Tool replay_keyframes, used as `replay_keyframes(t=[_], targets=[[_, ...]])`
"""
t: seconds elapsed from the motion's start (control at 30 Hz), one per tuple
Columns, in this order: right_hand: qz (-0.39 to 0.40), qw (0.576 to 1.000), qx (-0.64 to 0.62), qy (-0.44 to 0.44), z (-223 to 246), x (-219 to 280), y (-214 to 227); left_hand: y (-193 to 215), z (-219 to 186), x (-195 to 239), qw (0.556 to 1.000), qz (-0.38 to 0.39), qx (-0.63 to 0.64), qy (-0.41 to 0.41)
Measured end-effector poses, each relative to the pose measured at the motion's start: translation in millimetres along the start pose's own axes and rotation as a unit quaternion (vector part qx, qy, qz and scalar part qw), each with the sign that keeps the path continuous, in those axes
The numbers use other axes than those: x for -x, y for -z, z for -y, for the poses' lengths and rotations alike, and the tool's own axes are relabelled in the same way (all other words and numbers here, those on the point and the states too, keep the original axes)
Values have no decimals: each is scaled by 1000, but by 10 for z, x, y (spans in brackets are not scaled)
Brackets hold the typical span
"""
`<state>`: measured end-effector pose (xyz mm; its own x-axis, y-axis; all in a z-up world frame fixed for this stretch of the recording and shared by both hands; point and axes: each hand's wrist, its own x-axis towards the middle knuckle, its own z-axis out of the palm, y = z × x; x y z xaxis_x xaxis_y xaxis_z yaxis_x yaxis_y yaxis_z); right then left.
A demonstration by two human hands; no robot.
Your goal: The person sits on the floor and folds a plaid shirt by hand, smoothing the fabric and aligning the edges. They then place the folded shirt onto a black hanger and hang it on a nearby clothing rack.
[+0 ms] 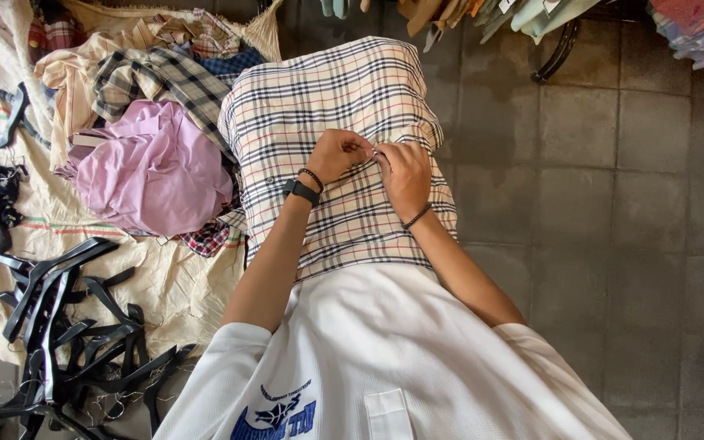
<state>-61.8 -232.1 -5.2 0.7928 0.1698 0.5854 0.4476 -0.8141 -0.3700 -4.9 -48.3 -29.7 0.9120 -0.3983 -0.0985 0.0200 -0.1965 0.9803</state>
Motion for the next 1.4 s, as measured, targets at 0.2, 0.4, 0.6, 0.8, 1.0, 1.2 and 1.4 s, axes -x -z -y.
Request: replay_keyframes(t=[0.2,0.4,0.6,0.8,1.0,1.2,1.4], targets=[[-10,1000,-17,-4,16,0,0,-26,-109,100,1000,-28,-1,7],[-17,1000,-18,-8,40,-16,-2,-42,-91,142,998,-53,11,-13],[5,1000,-17,-7,69,-54,31,-56,-154,152,998,-56,32,-13],[24,1000,0,-2,72,-54,56,-46,-167,163,998,-56,28,1],[24,1000,7,-3,79,-49,57,-59,-143,147,998,-60,27,11],[3,1000,29,-9,77,-45,40,-68,-154,163,998,-63,28,14],[-6,998,60,4,145,-88,74,-79,-177,195,997,-67,17,23]])
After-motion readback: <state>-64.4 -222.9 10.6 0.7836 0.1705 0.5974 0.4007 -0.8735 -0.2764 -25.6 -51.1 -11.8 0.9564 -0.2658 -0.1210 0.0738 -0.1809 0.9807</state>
